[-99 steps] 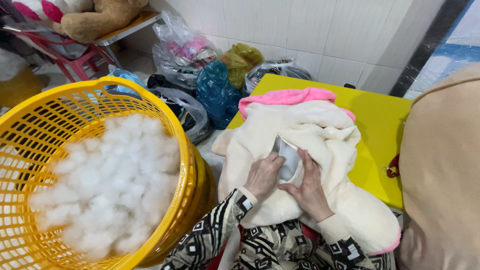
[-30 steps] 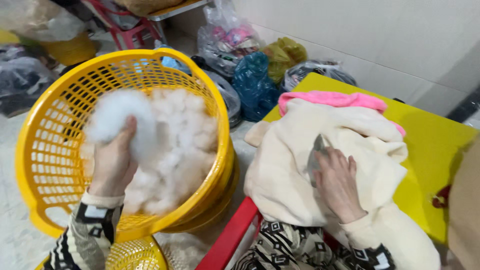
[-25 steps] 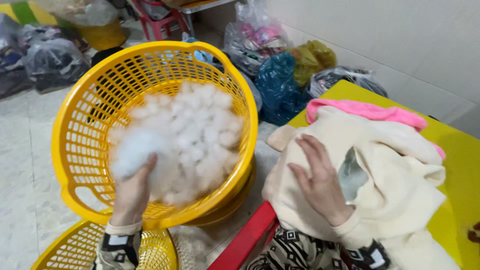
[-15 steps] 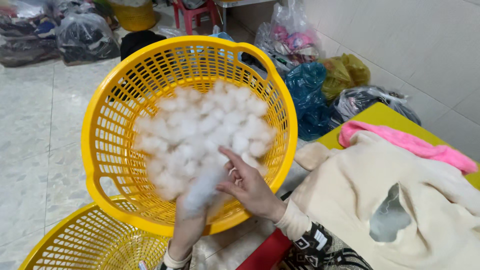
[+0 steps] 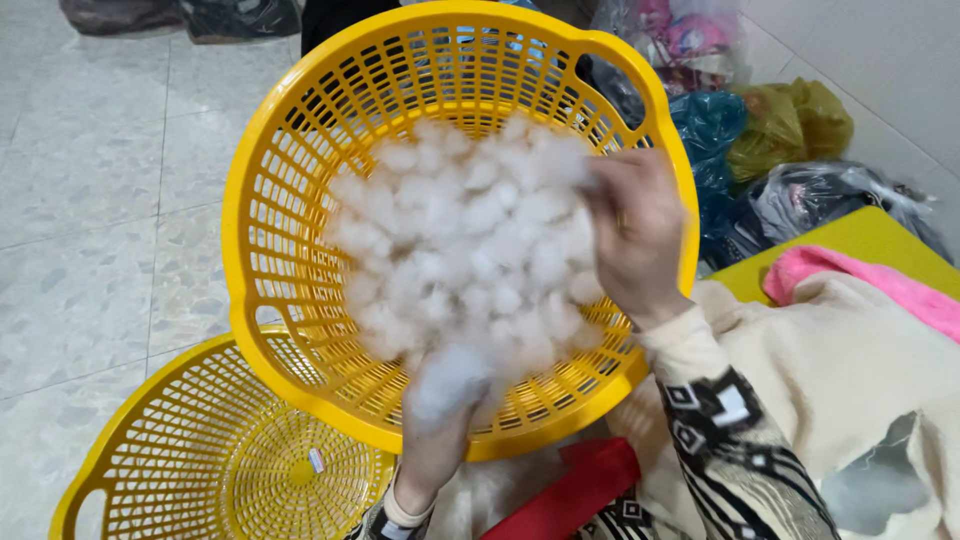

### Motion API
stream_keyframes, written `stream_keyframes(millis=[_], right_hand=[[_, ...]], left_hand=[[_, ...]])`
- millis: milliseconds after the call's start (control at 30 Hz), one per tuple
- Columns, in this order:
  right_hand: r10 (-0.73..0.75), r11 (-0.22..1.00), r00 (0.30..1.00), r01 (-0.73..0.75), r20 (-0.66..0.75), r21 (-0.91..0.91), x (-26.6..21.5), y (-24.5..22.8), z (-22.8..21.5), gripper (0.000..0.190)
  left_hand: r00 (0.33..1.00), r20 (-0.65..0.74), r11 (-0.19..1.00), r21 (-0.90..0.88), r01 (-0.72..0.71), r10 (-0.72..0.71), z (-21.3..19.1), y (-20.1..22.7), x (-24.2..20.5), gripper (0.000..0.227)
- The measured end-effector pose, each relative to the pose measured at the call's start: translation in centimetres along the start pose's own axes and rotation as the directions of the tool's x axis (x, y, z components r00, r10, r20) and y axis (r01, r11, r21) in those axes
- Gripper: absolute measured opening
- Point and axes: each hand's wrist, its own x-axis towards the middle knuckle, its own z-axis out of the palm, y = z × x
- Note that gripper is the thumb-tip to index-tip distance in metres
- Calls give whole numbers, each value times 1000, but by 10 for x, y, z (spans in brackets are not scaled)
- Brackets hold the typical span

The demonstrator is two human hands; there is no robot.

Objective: The person repeatedly takes clumps of white cotton-like stuffing from a yellow basket, compresses them into balls, and inserts them into an opening in a plush toy shell on a yellow table. The person continues this process throughout the clip.

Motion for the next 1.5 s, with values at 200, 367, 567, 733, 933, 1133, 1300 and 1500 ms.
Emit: stream_keyframes(millis=[200, 367, 567, 733, 933, 1133, 1300, 1500], right_hand=[[134, 676, 694, -586, 708, 447, -72, 2, 43, 98], [-141, 744, 754, -347, 642, 571, -125, -20, 56, 106], [101, 730, 817, -449, 568, 516, -125, -19, 57, 45], [290, 768, 754, -551, 590, 326, -140, -13, 64, 28], [214, 889, 831, -383, 514, 249, -144, -10, 69, 37], [340, 885, 771, -457, 539, 95, -146, -15, 67, 33], [323, 876, 759, -467, 566, 125, -148, -23, 61, 37], [383, 869, 765, -488, 518, 79, -155, -12, 63, 32]], left_hand=[[971, -71, 899, -398, 182, -228, 6, -5, 11, 47], [917, 154, 649, -663, 372, -369, 13, -14, 9, 65], [996, 3, 981, -173, -87, 89, 1, 4, 15, 87], [992, 2, 896, 429, -114, 126, -17, 34, 27, 40], [873, -71, 793, 459, -401, 483, -54, 73, 46, 19], [647, 131, 481, 563, -672, 751, -66, 101, 139, 18], [833, 522, 168, 818, -550, 185, -23, 42, 216, 75], [571, 815, 733, 447, -513, -97, -7, 13, 183, 61]])
